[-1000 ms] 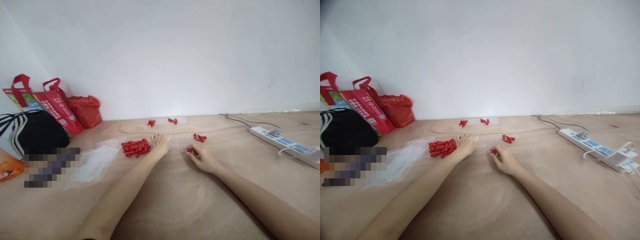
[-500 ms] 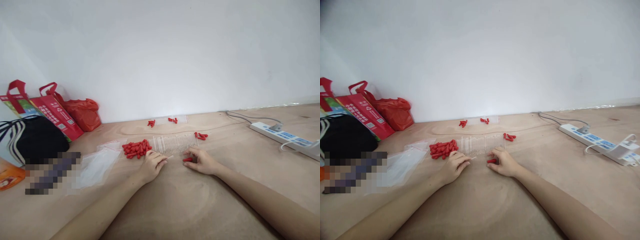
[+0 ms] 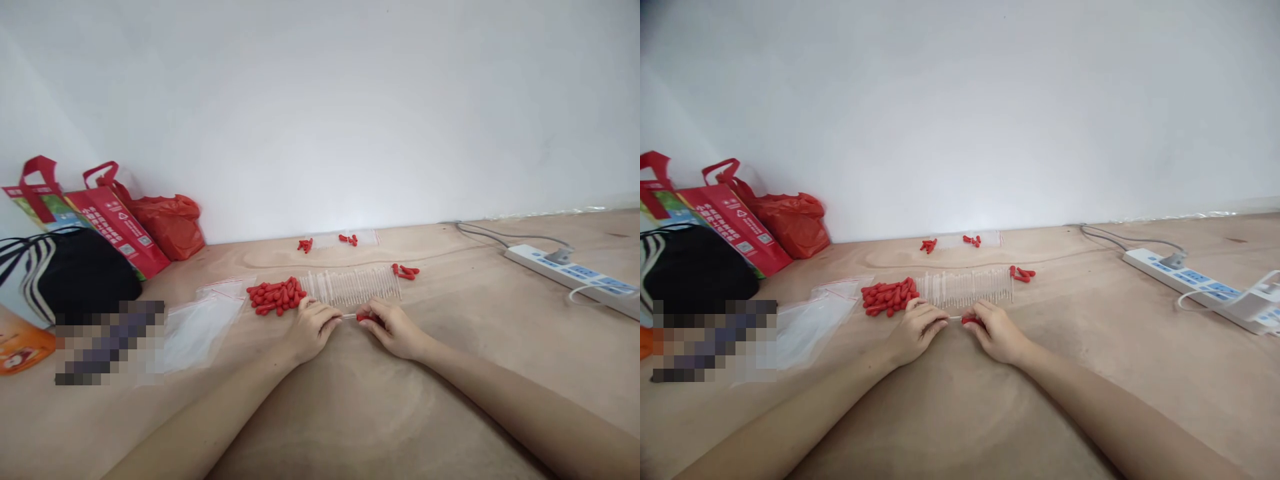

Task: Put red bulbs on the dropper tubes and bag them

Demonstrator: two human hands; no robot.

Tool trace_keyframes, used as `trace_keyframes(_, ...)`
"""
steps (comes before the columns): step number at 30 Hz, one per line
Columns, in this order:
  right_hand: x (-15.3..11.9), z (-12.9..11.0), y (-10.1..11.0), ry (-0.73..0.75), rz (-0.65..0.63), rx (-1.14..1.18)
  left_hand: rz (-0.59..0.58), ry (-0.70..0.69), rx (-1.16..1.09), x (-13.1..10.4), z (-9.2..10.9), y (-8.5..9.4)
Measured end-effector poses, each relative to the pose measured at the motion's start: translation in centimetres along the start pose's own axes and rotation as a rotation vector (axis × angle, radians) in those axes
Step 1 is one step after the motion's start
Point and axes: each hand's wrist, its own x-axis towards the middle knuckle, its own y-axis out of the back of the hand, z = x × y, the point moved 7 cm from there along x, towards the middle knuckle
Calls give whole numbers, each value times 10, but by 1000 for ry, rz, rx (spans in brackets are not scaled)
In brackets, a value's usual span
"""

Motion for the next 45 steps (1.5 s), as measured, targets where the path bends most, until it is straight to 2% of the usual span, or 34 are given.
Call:
trace_keyframes(17, -2, -4, -3, 16, -42, 12, 40, -68, -4, -3, 1, -1)
trace_keyframes(28, -5, -7, 2, 74, 36, 27, 20, -164, 14, -2, 9, -3)
trace_keyframes(38, -7, -9, 0, 185, 16, -173, -33, -220, 97, -3, 15, -6)
trace_keyframes(45, -7, -12, 0, 209, 17, -219, -2, -266, 127, -6, 20, -5)
